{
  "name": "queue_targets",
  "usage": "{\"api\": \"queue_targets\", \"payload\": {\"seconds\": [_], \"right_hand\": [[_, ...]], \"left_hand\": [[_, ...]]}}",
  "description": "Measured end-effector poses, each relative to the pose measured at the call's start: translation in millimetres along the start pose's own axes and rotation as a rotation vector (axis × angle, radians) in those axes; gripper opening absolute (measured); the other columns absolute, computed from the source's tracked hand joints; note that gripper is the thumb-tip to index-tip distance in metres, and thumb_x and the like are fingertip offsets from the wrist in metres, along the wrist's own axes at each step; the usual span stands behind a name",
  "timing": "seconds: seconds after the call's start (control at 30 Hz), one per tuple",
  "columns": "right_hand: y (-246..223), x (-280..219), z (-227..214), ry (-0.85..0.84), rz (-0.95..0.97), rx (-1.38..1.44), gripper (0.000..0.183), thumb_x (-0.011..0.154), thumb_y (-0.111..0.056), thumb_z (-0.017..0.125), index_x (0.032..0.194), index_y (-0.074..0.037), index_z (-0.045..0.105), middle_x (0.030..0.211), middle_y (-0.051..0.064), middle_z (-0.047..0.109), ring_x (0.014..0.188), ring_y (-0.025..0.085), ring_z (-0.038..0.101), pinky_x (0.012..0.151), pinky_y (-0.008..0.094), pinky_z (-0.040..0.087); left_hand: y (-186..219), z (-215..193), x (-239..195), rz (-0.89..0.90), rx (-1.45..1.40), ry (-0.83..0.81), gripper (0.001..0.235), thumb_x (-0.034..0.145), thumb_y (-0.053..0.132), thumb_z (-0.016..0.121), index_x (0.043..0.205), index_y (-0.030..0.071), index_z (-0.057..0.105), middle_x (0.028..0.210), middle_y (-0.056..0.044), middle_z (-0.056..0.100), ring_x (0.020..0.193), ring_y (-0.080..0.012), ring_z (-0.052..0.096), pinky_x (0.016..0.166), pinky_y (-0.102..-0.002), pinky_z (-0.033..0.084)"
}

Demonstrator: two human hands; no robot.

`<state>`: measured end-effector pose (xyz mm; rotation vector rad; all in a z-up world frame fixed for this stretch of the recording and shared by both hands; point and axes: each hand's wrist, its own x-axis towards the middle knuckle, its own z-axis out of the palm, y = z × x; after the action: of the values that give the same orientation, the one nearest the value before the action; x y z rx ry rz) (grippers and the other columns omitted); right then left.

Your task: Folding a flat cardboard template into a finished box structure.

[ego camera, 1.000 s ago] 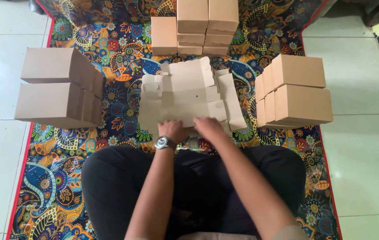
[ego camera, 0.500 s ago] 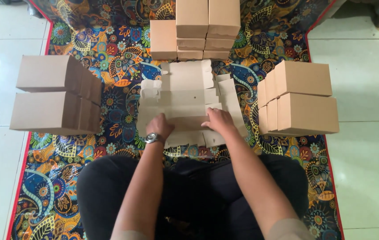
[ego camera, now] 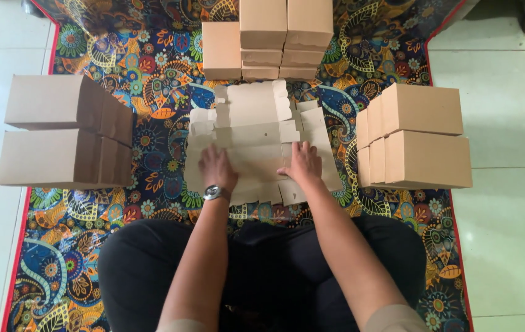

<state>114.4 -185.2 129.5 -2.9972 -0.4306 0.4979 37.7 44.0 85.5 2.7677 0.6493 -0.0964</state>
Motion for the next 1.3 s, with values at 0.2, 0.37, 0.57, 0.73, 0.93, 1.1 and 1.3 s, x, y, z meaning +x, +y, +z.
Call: {"api": "queue_targets", "payload": {"seconds": [0.2,0.37,0.57,0.73,0.93,1.1,1.3], "right_hand": [[-3.5,-13.0,-9.1,0.042,0.094,0.366,0.088,0.074,-0.029,0.094,0.136,0.002,0.04,0.131,0.029,0.045,0.125,0.05,0.057,0.095,0.057,0.059],[1.6,-21.9,-24.5,-0.069,0.075,0.415,0.062,0.082,-0.045,0.081,0.123,0.0,0.066,0.127,0.024,0.06,0.124,0.042,0.063,0.1,0.053,0.055],[37.0,50.3,23.5,0.087,0.257,0.838,0.084,0.079,-0.037,0.084,0.149,-0.007,0.048,0.144,0.016,0.056,0.131,0.03,0.058,0.104,0.045,0.052],[26.2,39.8,2.8,0.046,0.329,1.47,0.102,0.083,-0.027,0.089,0.157,0.006,0.027,0.105,0.022,0.046,0.091,0.033,0.053,0.081,0.042,0.047],[14.5,36.5,2.1,0.006,0.194,1.445,0.066,0.081,-0.029,0.087,0.132,0.002,0.06,0.084,0.004,0.062,0.063,0.011,0.055,0.056,0.024,0.047],[-4.4,-10.8,-58.1,-0.162,0.223,1.193,0.113,0.077,-0.041,0.089,0.154,0.014,0.027,0.158,0.04,0.026,0.15,0.053,0.024,0.12,0.064,0.022],[38.0,-1.2,-4.3,-0.421,-0.283,1.147,0.079,0.078,-0.052,0.081,0.135,0.0,0.065,0.115,0.024,0.074,0.105,0.03,0.068,0.096,0.043,0.053]], "left_hand": [[25.9,49.6,-15.2,0.434,0.145,-0.042,0.063,0.084,0.013,0.066,0.146,0.023,0.057,0.154,-0.01,0.05,0.145,-0.0341,0.041,0.115,-0.054,0.039],[24.8,34.4,-18.1,0.349,0.086,-0.213,0.053,0.08,0.039,0.077,0.13,0.032,0.065,0.141,0.001,0.046,0.138,-0.028,0.04,0.109,-0.057,0.043],[10.5,68.7,-10.7,0.398,0.079,-0.205,0.043,0.071,0.034,0.085,0.111,0.03,0.072,0.13,0.007,0.05,0.132,-0.0215,0.046,0.106,-0.053,0.046],[19.0,42.1,-20.4,0.388,0.067,-0.223,0.041,0.071,0.027,0.087,0.109,0.025,0.073,0.127,0.005,0.052,0.13,-0.0213,0.049,0.104,-0.051,0.05],[16.6,38.7,-20.0,0.419,0.068,-0.249,0.045,0.068,0.029,0.091,0.108,0.025,0.072,0.129,0.004,0.051,0.133,-0.0227,0.049,0.103,-0.05,0.052],[15.2,29.0,-22.5,0.433,0.063,-0.243,0.046,0.07,0.03,0.089,0.111,0.026,0.07,0.131,0.005,0.05,0.135,-0.0219,0.046,0.107,-0.049,0.049],[17.0,5.2,-50.2,0.41,0.054,-0.297,0.058,0.09,0.033,0.076,0.144,0.028,0.056,0.156,-0.001,0.043,0.151,-0.0248,0.032,0.12,-0.055,0.034]]}}
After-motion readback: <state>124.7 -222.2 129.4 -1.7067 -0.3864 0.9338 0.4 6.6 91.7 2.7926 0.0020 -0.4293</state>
